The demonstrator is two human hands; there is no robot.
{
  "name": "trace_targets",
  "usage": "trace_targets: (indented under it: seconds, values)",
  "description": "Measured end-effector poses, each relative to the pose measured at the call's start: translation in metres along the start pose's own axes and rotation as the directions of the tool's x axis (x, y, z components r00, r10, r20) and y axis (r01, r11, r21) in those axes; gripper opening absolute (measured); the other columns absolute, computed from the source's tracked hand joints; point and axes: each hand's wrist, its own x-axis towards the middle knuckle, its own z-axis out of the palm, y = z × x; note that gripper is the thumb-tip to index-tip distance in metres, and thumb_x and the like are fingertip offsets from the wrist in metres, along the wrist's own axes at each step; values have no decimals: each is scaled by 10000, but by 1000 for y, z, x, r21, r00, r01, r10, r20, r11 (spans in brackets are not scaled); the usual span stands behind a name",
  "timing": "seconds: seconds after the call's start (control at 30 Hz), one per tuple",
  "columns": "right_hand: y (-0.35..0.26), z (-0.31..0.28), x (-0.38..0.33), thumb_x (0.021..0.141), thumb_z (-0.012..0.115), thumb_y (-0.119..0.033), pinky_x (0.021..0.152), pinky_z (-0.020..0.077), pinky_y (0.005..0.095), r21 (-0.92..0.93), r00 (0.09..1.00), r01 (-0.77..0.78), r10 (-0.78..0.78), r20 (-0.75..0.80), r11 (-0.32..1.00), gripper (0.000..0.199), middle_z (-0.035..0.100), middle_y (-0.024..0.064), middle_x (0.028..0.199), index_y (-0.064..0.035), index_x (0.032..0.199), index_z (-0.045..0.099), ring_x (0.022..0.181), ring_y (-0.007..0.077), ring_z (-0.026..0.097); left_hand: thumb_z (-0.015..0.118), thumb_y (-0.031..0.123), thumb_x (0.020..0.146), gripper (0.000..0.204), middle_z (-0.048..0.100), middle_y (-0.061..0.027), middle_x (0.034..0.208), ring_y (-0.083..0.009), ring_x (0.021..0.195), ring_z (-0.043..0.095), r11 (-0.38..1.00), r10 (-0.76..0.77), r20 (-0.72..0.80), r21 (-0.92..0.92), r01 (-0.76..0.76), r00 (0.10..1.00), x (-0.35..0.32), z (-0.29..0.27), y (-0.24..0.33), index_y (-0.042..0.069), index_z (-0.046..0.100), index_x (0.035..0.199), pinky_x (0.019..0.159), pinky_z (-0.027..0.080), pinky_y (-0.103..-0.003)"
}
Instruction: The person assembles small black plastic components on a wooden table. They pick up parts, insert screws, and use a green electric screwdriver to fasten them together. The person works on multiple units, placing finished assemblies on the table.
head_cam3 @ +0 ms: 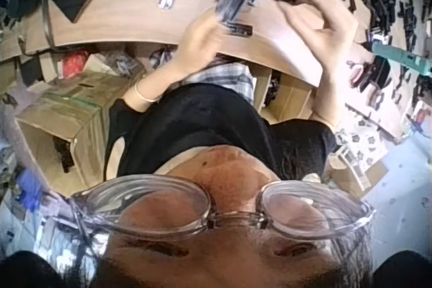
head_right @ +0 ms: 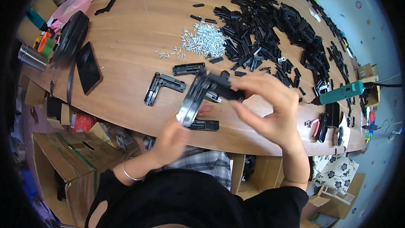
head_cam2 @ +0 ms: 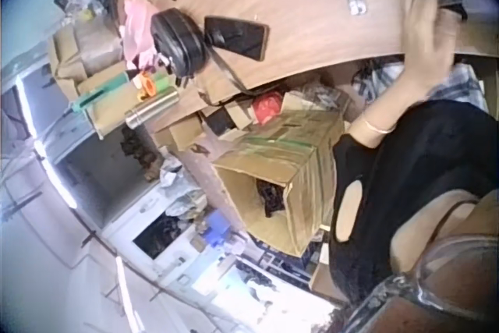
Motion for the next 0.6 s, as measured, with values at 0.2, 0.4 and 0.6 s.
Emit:
trace_targets:
  seconds: [0.2,0.4,0.6]
  values:
    - [24,17,50,703,723,-128,636,498,256,234,834,-236,73,546,943,205,660,89,807,3,851,671,701,144,625,373,195,956,399,453,-228,1230,-273,1098,514,507,-437,289,-704,498,852,8,-26,36,38,206,1283,888,441,-339]
    - [126,50,124,691,612,-40,735,504,321,-430,958,-205,271,97,879,180,661,138,830,-27,862,665,770,261,642,368,105,943,199,481,-175,1154,-146,993,488,425,-488,145,-822,379,861,-3,-25,31,106,305,1131,833,400,-295]
    - [144,70,150,629,646,-73,807,487,352,-701,889,-170,415,195,693,240,648,141,854,-53,867,664,892,291,610,348,181,969,218,451,-131,1160,-98,915,464,479,-470,16,-835,271,883,-15,-33,36,148,237,1154,748,404,-232]
